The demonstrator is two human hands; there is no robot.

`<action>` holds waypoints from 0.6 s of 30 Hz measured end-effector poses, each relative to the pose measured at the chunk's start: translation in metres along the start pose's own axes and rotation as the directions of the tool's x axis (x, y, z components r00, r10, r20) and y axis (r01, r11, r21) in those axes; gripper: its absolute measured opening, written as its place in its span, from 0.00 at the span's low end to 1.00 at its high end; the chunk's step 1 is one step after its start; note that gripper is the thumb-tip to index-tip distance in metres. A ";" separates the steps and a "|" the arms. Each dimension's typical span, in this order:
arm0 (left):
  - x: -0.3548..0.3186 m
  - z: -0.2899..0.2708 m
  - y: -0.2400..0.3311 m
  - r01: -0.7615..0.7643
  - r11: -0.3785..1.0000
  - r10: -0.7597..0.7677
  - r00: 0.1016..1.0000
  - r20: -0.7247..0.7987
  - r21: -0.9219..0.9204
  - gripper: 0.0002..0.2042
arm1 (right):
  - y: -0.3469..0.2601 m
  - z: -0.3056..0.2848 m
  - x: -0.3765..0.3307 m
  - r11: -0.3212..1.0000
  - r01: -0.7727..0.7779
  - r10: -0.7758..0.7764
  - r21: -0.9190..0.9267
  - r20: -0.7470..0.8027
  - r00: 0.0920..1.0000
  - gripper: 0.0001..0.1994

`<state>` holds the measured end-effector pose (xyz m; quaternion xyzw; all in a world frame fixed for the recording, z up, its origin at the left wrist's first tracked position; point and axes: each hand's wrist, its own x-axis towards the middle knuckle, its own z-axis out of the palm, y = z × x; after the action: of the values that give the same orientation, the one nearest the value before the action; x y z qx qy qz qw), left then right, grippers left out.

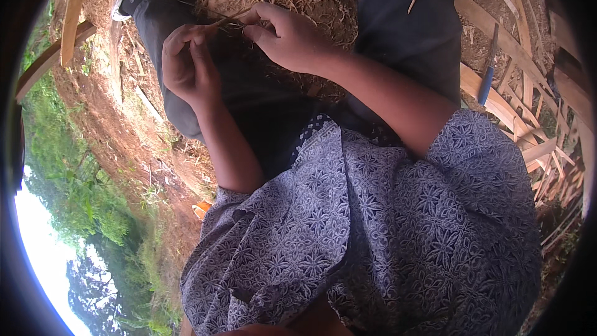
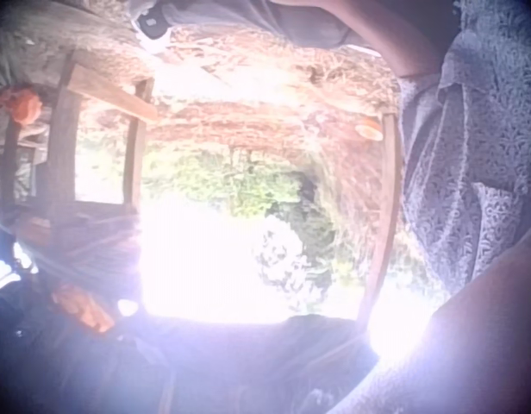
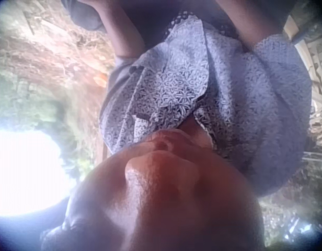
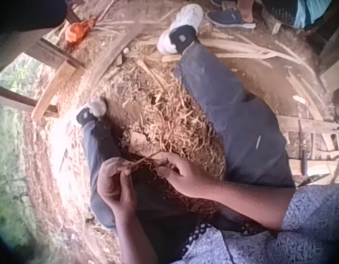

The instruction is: The person sits on the ground and uses a knife to shave thin strips from a small wooden stick held between the hands. The person repeatedly rotates the stick and shaves its surface, producing wood shavings that accumulate on the lap.

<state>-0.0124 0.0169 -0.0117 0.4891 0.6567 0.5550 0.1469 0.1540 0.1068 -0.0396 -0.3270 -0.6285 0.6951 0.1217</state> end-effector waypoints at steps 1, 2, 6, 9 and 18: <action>0.001 0.000 0.000 -0.021 1.000 0.021 1.000 0.003 0.000 0.04 | 0.009 -0.003 0.002 0.996 -0.046 0.047 -0.074 0.010 0.999 0.13; 0.000 0.001 -0.001 -0.007 1.000 0.006 1.000 -0.013 -0.017 0.04 | 0.007 0.000 0.002 0.998 -0.062 0.062 -0.033 -0.002 0.998 0.13; -0.002 0.005 -0.003 0.030 0.998 -0.034 0.997 -0.067 -0.053 0.04 | -0.014 0.010 -0.010 0.998 0.066 -0.067 -0.019 -0.077 0.995 0.12; -0.001 0.005 0.000 0.044 0.997 -0.049 0.995 -0.082 -0.062 0.04 | -0.007 0.010 -0.008 0.993 -0.085 0.076 -0.087 -0.104 0.992 0.11; -0.003 0.003 -0.001 0.072 0.991 -0.079 0.995 -0.066 -0.110 0.04 | -0.013 0.015 -0.014 0.997 0.070 -0.066 0.037 -0.088 0.994 0.13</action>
<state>-0.0094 0.0163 -0.0151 0.4355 0.6486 0.6004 0.1709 0.1524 0.0889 -0.0225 -0.3327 -0.6194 0.6882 0.1789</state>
